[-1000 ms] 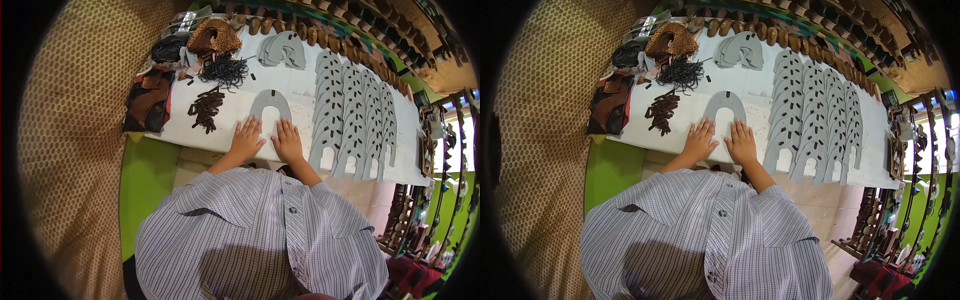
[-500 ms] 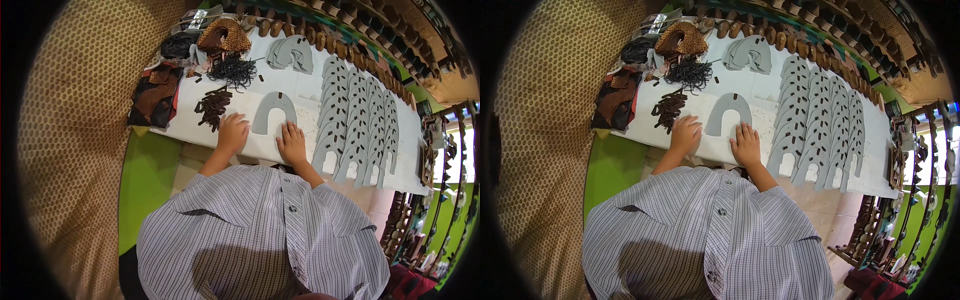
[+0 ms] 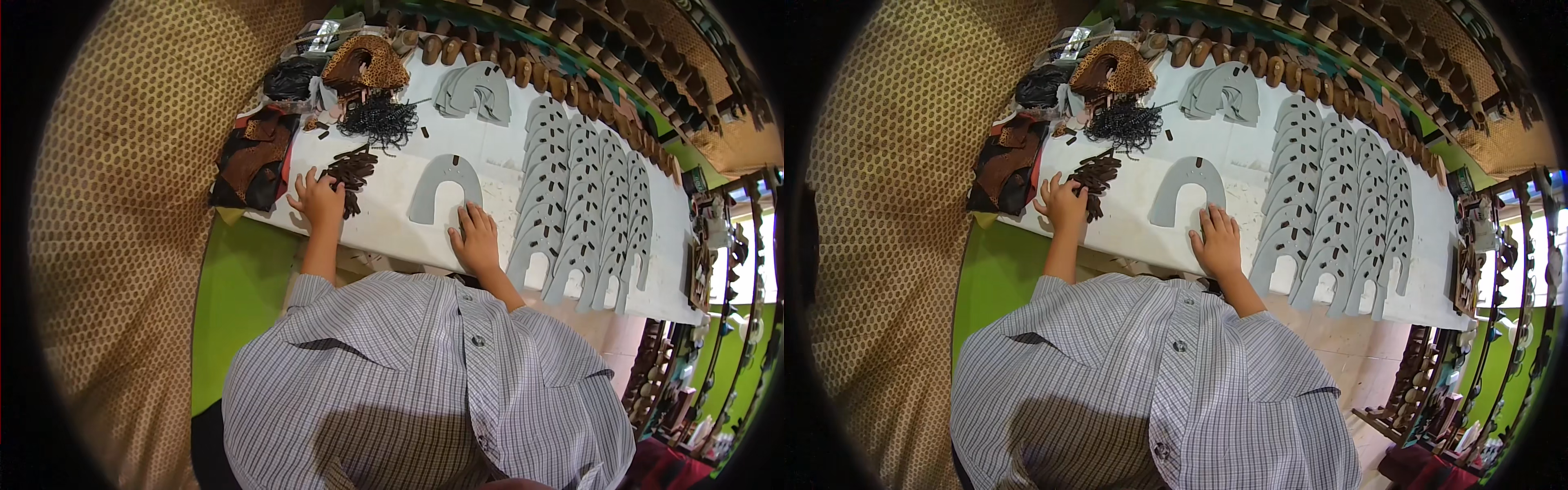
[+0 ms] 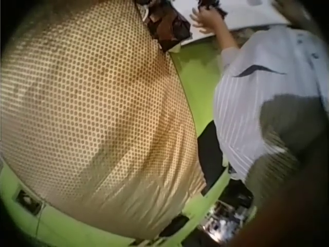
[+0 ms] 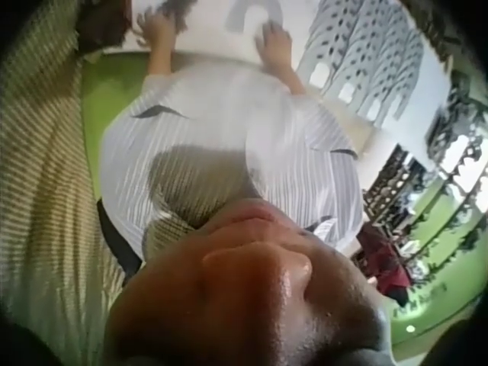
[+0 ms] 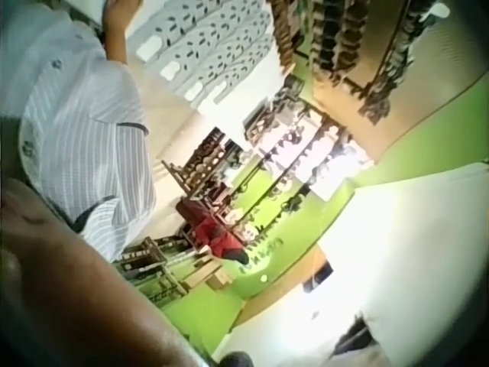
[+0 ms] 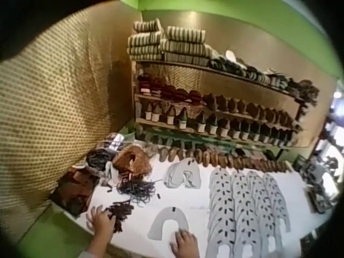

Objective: Assembling and aligning various precut fabric and foam components to form shoe uppers on a workbench.

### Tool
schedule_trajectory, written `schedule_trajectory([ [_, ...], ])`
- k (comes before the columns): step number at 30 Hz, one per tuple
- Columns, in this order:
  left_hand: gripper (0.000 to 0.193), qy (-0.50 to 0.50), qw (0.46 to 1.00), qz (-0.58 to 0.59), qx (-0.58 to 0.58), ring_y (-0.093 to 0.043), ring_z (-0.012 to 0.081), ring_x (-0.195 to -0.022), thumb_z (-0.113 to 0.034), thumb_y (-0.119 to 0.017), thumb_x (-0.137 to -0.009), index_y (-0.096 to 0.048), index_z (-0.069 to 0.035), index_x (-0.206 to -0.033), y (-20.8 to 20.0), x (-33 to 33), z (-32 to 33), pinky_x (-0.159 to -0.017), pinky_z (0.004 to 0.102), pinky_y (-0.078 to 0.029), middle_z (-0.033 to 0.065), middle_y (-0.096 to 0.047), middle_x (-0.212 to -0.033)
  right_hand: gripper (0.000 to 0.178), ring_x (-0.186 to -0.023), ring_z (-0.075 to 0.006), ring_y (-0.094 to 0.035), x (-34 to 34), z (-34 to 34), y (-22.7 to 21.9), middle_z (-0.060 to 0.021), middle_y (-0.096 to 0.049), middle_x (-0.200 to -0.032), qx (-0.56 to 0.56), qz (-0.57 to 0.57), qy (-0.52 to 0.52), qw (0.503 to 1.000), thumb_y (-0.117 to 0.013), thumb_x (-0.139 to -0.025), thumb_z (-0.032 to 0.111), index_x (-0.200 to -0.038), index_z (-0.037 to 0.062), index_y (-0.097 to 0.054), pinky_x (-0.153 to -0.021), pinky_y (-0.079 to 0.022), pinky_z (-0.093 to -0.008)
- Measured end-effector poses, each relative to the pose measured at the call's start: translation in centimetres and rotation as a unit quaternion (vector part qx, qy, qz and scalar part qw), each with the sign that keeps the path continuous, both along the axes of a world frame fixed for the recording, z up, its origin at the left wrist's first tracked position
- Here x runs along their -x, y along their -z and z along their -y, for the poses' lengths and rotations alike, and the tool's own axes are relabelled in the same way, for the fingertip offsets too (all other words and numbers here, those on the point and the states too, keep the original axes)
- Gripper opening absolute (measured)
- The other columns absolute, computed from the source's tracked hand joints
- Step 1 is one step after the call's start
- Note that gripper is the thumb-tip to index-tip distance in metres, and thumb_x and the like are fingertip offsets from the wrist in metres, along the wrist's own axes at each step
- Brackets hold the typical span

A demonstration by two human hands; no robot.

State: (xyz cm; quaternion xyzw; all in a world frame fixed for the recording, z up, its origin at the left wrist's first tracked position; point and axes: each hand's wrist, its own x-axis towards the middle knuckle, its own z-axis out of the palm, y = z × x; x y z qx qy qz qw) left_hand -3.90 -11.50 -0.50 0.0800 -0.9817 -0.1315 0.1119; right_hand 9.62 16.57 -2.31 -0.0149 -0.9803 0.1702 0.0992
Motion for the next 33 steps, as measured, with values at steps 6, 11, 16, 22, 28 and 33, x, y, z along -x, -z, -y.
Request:
schedule_trajectory([
  [6, 0.011, -0.002, 1.000, -0.018, -0.005, -0.029, 0.0279, -0.127, -0.028, -0.067, -0.075, -0.066, -0.018, -0.080, 0.3, 0.0, -0.5, -0.098, 0.0628, -0.011, -0.0005, -0.049, -0.127, 0.049, -0.123, -0.0314, -0.038, -0.2, -0.2, 0.0, -0.0146, -0.043, -0.132, 0.009, -0.009, -0.004, 1.000, -0.055, -0.082, 0.032, -0.123, 0.0069, -0.049, -0.103, -0.026, -0.0456],
  [11, 0.009, 0.055, 0.994, -0.091, -0.010, -0.032, 0.0277, -0.126, -0.026, -0.066, -0.075, -0.068, -0.019, -0.081, -0.4, -0.8, -1.6, -0.099, 0.0633, -0.009, -0.0007, -0.050, -0.126, 0.046, -0.123, -0.0316, -0.038, -0.3, -0.2, 0.1, -0.0151, -0.042, -0.132, 0.026, -0.008, 0.000, 1.000, -0.055, -0.082, 0.031, -0.122, 0.0080, -0.050, -0.103, -0.024, -0.0462],
  [16, 0.006, 0.252, 0.960, -0.122, -0.021, -0.036, 0.0273, -0.123, -0.022, -0.068, -0.071, -0.068, -0.018, -0.076, -1.4, -3.7, -5.9, -0.100, 0.0635, -0.006, -0.0018, -0.052, -0.121, 0.041, -0.119, -0.0280, -0.042, -0.7, -0.1, -0.4, -0.0094, -0.049, -0.123, -0.010, -0.043, -0.015, 0.999, -0.057, -0.082, 0.031, -0.119, 0.0132, -0.052, -0.102, -0.023, -0.0515],
  [22, 0.003, 0.471, 0.873, -0.117, -0.044, -0.036, 0.0253, -0.123, -0.019, -0.065, -0.069, -0.065, -0.016, -0.069, -0.2, -5.8, -10.3, -0.102, 0.0612, -0.007, -0.0006, -0.053, -0.119, 0.032, -0.106, -0.0201, -0.052, 0.6, 1.0, -2.0, -0.0024, -0.058, -0.103, 0.044, -0.035, -0.089, 0.994, -0.063, -0.078, 0.023, -0.110, 0.0165, -0.058, -0.098, -0.027, -0.0507],
  [28, 0.004, 0.504, 0.855, -0.112, -0.032, -0.035, 0.0253, -0.124, -0.020, -0.065, -0.072, -0.065, -0.016, -0.072, -0.2, -4.5, -12.0, -0.102, 0.0608, -0.007, -0.0007, -0.052, -0.121, 0.019, -0.089, -0.0178, -0.058, 1.6, 0.2, -1.4, -0.0001, -0.063, -0.085, 0.044, -0.044, -0.057, 0.996, -0.063, -0.077, 0.021, -0.095, 0.0149, -0.064, -0.096, -0.032, -0.0465],
  [33, 0.011, 0.488, 0.868, -0.079, -0.046, -0.034, 0.0268, -0.124, -0.024, -0.064, -0.074, -0.067, -0.016, -0.082, 0.0, -3.3, -12.6, -0.102, 0.0602, -0.007, 0.0007, -0.049, -0.124, 0.012, -0.082, -0.0202, -0.059, 3.8, -1.5, -1.1, -0.0027, -0.064, -0.079, 0.058, -0.059, -0.042, 0.996, -0.062, -0.077, 0.019, -0.086, 0.0122, -0.066, -0.089, -0.039, -0.0421],
])
